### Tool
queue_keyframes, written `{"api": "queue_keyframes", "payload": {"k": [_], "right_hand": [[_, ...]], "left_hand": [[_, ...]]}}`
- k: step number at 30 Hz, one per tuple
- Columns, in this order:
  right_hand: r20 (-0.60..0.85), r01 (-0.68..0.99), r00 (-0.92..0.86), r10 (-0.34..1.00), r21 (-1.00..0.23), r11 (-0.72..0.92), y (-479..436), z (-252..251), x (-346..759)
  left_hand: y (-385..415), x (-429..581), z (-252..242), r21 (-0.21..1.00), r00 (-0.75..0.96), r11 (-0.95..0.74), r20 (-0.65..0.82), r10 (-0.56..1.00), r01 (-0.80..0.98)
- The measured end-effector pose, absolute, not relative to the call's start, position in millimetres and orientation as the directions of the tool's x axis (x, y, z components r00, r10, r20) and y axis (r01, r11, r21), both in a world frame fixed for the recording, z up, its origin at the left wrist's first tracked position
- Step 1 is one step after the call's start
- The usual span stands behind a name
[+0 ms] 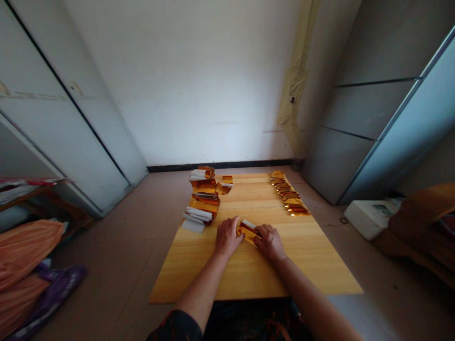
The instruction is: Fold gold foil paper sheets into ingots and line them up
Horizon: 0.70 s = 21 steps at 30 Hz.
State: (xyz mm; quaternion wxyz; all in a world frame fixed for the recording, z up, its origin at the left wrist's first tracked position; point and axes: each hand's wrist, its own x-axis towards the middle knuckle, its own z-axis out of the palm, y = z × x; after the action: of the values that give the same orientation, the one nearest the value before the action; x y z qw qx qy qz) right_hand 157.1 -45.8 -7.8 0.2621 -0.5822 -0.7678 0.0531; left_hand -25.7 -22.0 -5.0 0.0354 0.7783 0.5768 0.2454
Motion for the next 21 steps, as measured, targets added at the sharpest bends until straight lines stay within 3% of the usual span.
{"api": "queue_keyframes", "payload": {"k": [9,21], "right_hand": [[0.366,0.889,-0.251,0.896,-0.28,0.363,-52,1,153],[0.251,0.911,-0.302,0.92,-0.207,0.356,-58,4,157]], "left_hand": [[-25,-29,1,0.336,0.335,-0.446,0.339,0.879,0.829],[-25,-28,-1,0.272,0.354,-0.455,0.35,0.868,0.848]]}}
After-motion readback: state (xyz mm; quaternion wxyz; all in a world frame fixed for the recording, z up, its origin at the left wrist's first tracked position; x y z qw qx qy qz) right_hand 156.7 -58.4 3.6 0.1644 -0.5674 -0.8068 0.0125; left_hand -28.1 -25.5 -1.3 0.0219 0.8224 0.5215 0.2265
